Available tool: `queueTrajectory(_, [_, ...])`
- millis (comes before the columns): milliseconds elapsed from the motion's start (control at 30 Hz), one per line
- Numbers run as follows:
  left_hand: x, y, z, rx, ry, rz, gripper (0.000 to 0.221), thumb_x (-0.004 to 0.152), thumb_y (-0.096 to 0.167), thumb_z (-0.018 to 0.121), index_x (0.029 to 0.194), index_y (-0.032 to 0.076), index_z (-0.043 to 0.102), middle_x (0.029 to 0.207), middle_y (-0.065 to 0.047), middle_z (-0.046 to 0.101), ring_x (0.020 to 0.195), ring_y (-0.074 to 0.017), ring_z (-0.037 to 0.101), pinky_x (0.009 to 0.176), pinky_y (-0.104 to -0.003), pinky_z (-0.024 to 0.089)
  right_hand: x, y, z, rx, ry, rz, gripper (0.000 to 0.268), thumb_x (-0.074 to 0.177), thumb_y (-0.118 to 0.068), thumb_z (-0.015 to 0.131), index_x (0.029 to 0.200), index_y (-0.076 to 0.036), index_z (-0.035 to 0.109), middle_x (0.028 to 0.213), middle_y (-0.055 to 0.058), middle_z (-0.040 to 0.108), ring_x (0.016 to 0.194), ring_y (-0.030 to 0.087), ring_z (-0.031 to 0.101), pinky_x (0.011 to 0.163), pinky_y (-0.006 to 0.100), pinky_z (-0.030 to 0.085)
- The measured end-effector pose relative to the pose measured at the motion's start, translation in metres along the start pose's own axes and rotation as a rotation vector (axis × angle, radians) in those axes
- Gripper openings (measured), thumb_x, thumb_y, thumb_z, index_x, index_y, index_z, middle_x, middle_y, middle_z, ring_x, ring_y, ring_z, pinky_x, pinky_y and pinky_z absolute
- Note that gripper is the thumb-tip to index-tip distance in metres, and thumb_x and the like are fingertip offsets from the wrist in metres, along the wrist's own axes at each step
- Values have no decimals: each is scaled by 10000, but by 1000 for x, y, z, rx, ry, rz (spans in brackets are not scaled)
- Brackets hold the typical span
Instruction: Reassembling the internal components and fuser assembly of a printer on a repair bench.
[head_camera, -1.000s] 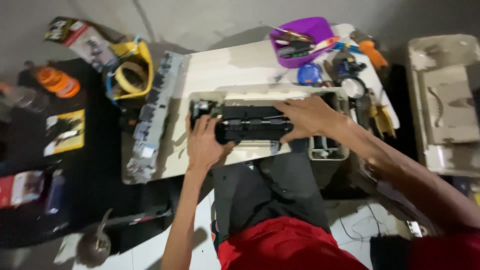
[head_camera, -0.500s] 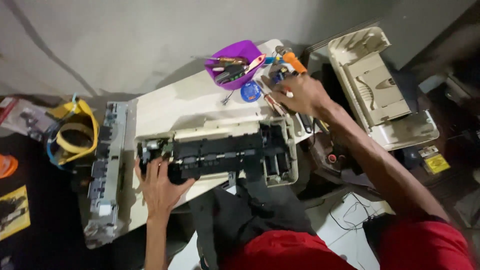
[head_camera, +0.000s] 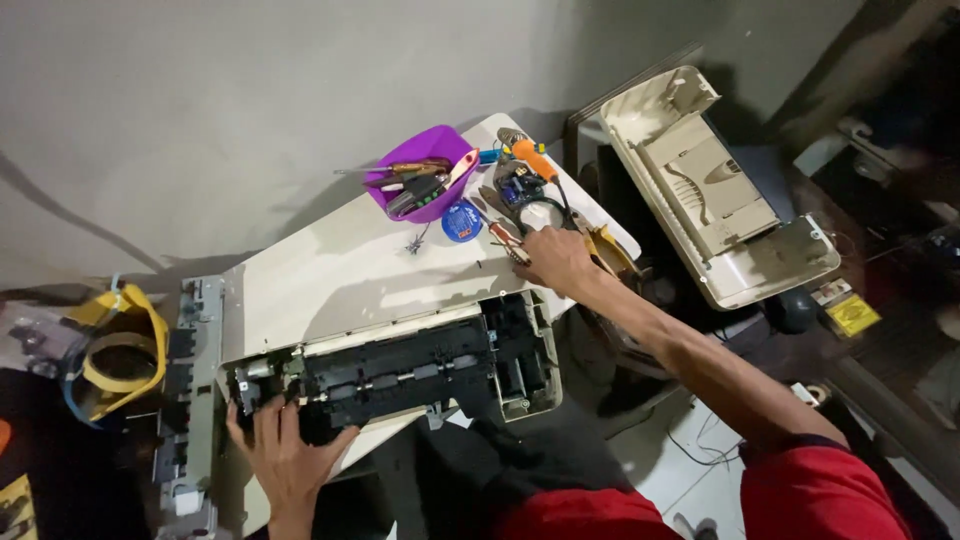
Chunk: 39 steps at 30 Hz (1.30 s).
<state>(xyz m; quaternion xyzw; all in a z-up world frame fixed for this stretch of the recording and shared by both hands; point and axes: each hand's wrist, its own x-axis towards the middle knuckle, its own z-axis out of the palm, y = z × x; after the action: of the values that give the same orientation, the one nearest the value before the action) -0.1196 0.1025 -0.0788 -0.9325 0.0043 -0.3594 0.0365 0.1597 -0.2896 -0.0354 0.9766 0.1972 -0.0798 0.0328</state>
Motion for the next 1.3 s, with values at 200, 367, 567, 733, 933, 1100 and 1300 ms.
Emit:
queueTrajectory(200, [7, 2, -4, -42, -42, -11, 837, 700, 740, 724, 1032, -28, 698, 1071, -160, 651, 1044, -290, 636, 1286, -637, 289, -38, 0, -58, 315, -24, 39, 353, 939, -303, 639, 692, -51, 638, 547, 74, 689, 585, 268, 712, 634, 398, 593])
queueTrajectory(367, [20, 4, -11, -33, -44, -9, 818, 648, 734, 788, 995, 0, 686, 1043, -131, 667, 991, -253, 657, 1274, -610, 318, -59, 25, -87, 286, -52, 36, 447, 903, -488, 557, 811, -76, 704, 814, 119, 758, 780, 323, 738, 707, 456, 572])
queueTrajectory(567, [19, 3, -11, -93, -69, -28, 753, 642, 634, 847, 1017, 7, 662, 1065, -134, 655, 1001, -273, 657, 1246, -631, 306, -65, 32, -108, 380, 208, -269, 351, 973, -407, 672, 839, -84, 702, 562, 2, 643, 342, 86, 464, 298, 269, 336])
queueTrajectory(733, [21, 4, -11, -97, -82, -33, 749, 600, 597, 893, 996, 0, 673, 1067, -136, 653, 997, -288, 672, 1264, -625, 286, -9, -26, -144, 280, 58, -5, 368, 1094, -389, 517, 918, -77, 599, 787, 78, 675, 631, 212, 630, 575, 385, 565])
queueTrajectory(933, [22, 6, -11, -127, -81, -41, 768, 678, 630, 824, 1079, 0, 644, 1085, -157, 626, 1051, -329, 649, 1249, -650, 254, 112, -52, -105, -42, 331, -214, 258, 1059, -247, 560, 1206, -41, 614, 1027, 181, 732, 868, 422, 740, 663, 570, 608])
queueTrajectory(1100, [21, 9, -10, -199, -51, -127, 757, 629, 646, 884, 1005, 24, 672, 1102, -154, 626, 968, -347, 689, 1182, -653, 339, 195, -31, -47, -32, 326, -149, 238, 937, -210, 597, 1118, -168, 745, 1018, 79, 773, 883, 392, 772, 743, 548, 609])
queueTrajectory(1300, [20, 3, -11, -56, -88, -23, 801, 642, 691, 854, 1024, 7, 691, 1073, -140, 674, 1027, -277, 669, 1274, -603, 259, 165, -50, -68, 65, 306, -177, 307, 961, -46, 479, 1205, -83, 661, 1113, 141, 725, 918, 392, 720, 702, 542, 590])
